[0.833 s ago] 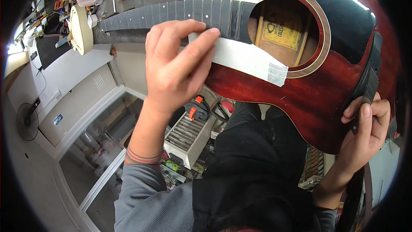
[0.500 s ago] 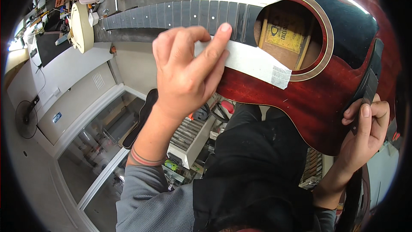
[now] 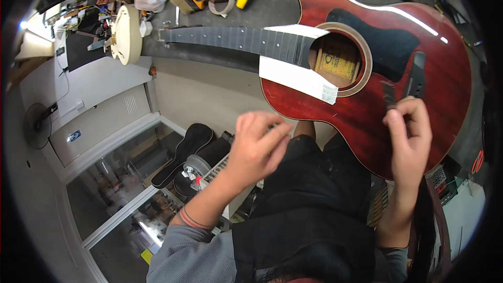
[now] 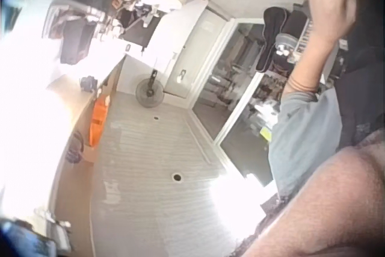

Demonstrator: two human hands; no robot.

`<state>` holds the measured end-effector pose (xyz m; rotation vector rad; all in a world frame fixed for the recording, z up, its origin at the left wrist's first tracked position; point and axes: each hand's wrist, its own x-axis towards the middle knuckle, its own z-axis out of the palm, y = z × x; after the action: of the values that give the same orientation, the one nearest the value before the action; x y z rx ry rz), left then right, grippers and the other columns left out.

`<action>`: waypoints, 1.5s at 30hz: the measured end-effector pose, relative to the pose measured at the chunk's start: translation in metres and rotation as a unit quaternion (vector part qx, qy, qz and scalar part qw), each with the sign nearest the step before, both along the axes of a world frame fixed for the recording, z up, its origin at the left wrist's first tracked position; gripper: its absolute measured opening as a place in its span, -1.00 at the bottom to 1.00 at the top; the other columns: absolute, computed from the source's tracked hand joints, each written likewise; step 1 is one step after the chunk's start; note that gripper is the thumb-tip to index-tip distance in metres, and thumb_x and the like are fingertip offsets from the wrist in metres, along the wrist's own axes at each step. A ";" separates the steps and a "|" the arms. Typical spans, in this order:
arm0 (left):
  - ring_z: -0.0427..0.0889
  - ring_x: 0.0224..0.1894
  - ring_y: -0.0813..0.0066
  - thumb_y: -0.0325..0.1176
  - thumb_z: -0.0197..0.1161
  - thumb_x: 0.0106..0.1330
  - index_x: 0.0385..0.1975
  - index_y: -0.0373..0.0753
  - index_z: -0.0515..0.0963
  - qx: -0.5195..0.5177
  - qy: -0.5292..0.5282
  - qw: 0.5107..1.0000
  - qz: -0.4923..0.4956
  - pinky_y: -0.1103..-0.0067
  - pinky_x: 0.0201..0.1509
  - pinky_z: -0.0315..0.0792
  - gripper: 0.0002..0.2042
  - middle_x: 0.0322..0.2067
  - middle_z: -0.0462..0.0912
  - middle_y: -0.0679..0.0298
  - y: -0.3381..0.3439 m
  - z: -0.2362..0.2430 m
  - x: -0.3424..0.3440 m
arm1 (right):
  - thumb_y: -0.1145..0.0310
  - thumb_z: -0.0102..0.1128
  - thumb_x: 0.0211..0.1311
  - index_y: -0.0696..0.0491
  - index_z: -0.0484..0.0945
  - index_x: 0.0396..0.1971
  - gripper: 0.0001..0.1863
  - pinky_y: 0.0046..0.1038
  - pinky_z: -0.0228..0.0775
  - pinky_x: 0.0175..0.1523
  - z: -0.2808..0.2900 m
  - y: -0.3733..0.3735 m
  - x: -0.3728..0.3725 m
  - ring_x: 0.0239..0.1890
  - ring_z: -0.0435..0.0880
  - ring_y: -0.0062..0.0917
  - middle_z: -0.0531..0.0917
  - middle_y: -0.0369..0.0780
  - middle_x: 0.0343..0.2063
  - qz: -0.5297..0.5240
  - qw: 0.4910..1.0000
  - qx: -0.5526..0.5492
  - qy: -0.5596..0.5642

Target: The person uses a utility knife to carefully cut a piece of white paper placed on the guitar fretboard. They then use a small metal tool to scrape and clean the fret slots between the frets, moving methodically along the neck of the guitar.

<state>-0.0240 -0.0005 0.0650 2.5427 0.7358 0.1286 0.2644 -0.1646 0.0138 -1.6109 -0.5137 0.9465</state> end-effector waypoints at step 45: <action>0.63 -0.10 0.69 -0.42 0.40 0.73 0.16 -0.36 0.75 -0.444 -0.341 0.798 0.222 0.61 0.07 0.52 -0.81 -0.11 0.79 0.43 0.074 0.071 -0.149 | 0.44 0.49 0.58 0.16 0.72 0.04 -0.81 -0.37 0.59 0.13 0.251 0.034 -0.102 -0.01 0.75 -0.44 0.73 -0.22 -0.10 0.089 0.892 0.028 -0.442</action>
<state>-0.1726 0.0732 0.1360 1.2497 0.8039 0.6478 0.1625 -0.1308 0.2646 -1.9136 -1.3153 0.2555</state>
